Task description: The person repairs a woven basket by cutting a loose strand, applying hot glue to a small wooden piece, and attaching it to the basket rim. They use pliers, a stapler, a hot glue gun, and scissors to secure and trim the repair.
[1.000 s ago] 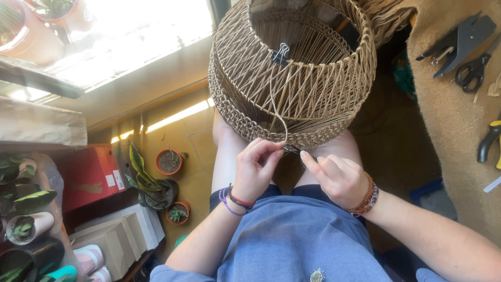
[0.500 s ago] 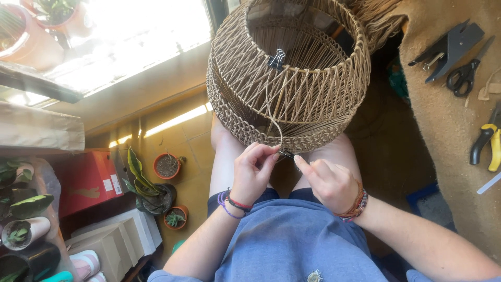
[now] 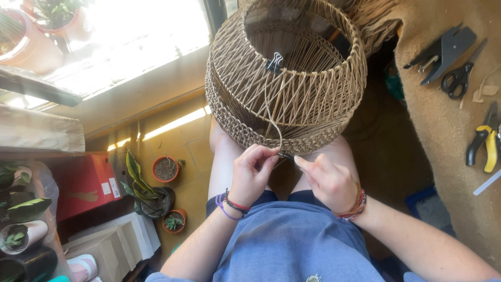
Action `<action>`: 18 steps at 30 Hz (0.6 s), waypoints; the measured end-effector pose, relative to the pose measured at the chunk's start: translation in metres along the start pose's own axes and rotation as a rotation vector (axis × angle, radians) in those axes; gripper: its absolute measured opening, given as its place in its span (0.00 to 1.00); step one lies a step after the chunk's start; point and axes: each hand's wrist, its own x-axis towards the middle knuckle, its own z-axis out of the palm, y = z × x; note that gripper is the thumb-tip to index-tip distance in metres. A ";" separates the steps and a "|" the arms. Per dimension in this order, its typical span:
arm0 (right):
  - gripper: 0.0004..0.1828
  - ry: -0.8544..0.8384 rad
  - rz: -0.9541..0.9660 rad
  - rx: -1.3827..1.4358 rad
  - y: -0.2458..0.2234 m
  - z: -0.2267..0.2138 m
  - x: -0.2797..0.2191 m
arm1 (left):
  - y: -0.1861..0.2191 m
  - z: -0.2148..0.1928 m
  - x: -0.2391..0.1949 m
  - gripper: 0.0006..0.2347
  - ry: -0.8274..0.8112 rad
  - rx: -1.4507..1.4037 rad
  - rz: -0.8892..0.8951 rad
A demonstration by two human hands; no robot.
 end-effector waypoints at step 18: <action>0.13 -0.280 0.813 0.859 0.010 0.003 0.009 | -0.001 0.005 -0.003 0.02 0.029 0.007 0.006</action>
